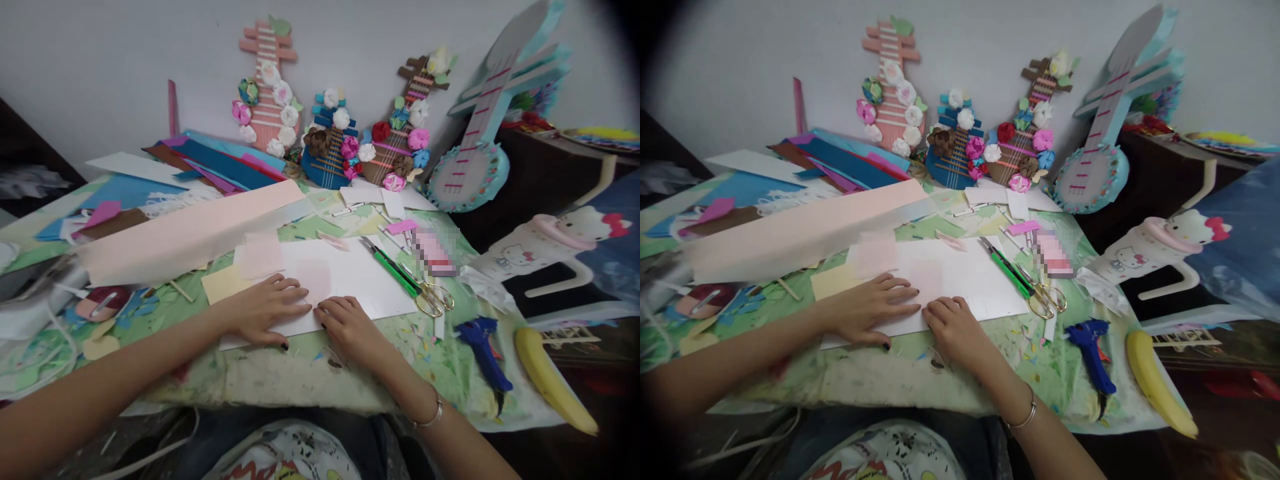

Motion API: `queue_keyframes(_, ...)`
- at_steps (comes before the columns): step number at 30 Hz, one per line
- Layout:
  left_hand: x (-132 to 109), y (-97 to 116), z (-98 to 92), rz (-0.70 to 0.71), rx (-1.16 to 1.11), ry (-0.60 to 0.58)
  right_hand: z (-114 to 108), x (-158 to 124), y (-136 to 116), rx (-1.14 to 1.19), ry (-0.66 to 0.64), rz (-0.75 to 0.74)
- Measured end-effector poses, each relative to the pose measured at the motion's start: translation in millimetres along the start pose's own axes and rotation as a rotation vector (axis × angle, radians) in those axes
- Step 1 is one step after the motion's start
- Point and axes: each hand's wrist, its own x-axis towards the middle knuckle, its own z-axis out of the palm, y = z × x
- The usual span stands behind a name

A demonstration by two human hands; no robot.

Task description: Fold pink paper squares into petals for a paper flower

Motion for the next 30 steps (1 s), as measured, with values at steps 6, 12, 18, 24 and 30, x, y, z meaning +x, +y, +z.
queue_keyframes(6,-2,-16,-12.5,0.082,0.026,-0.013,-1,0,0,-0.002,-0.001,0.002)
queue_keyframes(12,-10,-28,-16.8,0.045,0.021,-0.024,-4,2,-1,0.010,0.011,0.004)
queue_keyframes(18,-15,-36,-20.9,0.014,0.055,-0.069,-5,2,-1,0.020,0.012,0.008)
queue_keyframes(24,-21,-49,-23.6,-0.013,0.046,-0.053,-4,1,-1,0.016,-0.003,0.011)
queue_keyframes(30,-16,-40,-15.2,-0.100,0.019,0.111,-1,-1,2,0.070,0.073,-0.005)
